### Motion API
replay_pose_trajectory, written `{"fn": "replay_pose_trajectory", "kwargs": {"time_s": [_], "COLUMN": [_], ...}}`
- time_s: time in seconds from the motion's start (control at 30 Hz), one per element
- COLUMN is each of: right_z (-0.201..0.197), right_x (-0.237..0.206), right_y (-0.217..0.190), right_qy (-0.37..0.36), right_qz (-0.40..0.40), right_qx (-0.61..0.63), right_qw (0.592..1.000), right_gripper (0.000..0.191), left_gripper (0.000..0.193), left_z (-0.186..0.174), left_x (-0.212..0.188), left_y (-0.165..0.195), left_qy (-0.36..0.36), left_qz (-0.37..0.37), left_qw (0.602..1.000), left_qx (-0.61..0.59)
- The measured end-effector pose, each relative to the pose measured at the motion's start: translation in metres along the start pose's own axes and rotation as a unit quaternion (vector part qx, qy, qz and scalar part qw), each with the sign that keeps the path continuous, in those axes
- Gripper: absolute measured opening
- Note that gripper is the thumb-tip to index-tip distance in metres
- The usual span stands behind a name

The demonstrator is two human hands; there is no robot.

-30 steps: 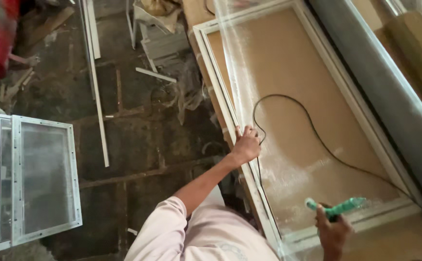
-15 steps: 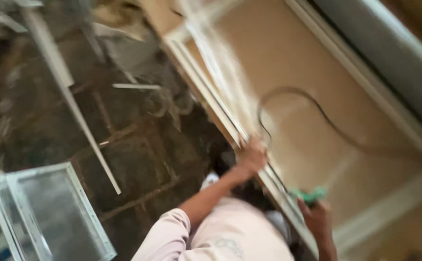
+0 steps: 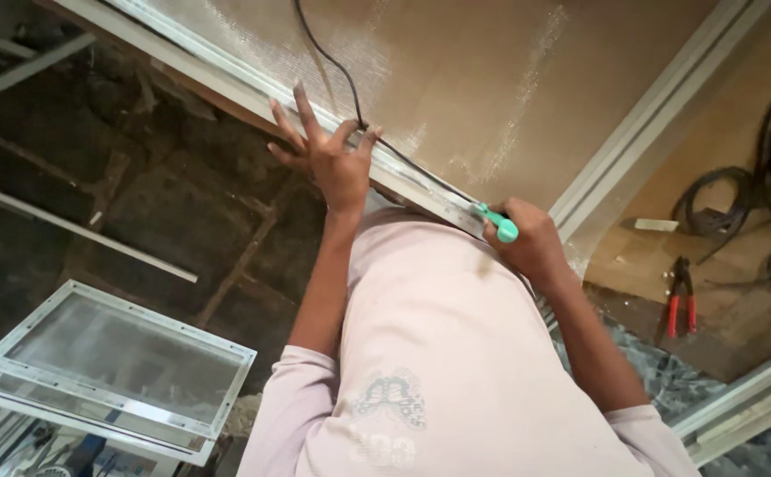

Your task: The person presses a black rubber spline into the groove of a white window screen frame, working along the edges with a green spline roller. They hold the spline in place with one hand while rolling it into the channel, moving around the frame, then reposition the frame on the workbench and continue pressing the spline into the remaining sides.

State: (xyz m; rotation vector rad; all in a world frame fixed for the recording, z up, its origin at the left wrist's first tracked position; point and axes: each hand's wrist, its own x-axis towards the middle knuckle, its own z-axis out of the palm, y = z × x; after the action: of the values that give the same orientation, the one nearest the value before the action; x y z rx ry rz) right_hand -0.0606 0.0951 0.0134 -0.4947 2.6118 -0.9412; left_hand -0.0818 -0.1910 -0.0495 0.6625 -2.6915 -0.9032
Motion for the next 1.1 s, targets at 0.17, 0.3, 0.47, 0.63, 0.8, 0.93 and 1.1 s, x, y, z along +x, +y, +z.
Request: {"fn": "replay_pose_trajectory", "kwargs": {"time_s": [0.17, 0.3, 0.47, 0.63, 0.8, 0.93, 1.1], "right_z": [-0.007, -0.008, 0.009, 0.022, 0.021, 0.026, 0.031], "right_x": [0.022, 0.030, 0.040, 0.042, 0.035, 0.039, 0.044], "right_y": [-0.001, 0.002, 0.004, 0.007, 0.014, 0.016, 0.015], "right_qy": [-0.014, -0.043, -0.034, -0.012, -0.001, -0.001, 0.008], "right_qz": [0.009, 0.074, 0.072, 0.049, 0.033, 0.030, -0.012], "right_qx": [0.037, 0.049, 0.061, 0.085, 0.072, 0.085, 0.072], "right_qw": [0.999, 0.995, 0.995, 0.995, 0.997, 0.996, 0.997], "right_gripper": [0.018, 0.017, 0.020, 0.021, 0.019, 0.021, 0.019], "left_gripper": [0.022, 0.022, 0.022, 0.023, 0.022, 0.022, 0.021], "left_z": [0.003, 0.006, 0.004, 0.003, 0.006, 0.009, 0.013], "left_x": [0.018, 0.017, 0.019, 0.031, 0.035, 0.036, 0.038], "left_y": [0.001, -0.011, -0.013, -0.012, -0.021, -0.024, -0.024], "left_qy": [-0.004, -0.008, -0.022, -0.053, -0.050, -0.054, -0.041], "left_qz": [-0.049, -0.008, 0.014, -0.015, 0.009, 0.009, 0.005], "left_qw": [0.999, 1.000, 0.999, 0.998, 0.997, 0.997, 0.996], "left_qx": [0.021, -0.028, -0.020, -0.039, -0.050, -0.058, -0.076]}}
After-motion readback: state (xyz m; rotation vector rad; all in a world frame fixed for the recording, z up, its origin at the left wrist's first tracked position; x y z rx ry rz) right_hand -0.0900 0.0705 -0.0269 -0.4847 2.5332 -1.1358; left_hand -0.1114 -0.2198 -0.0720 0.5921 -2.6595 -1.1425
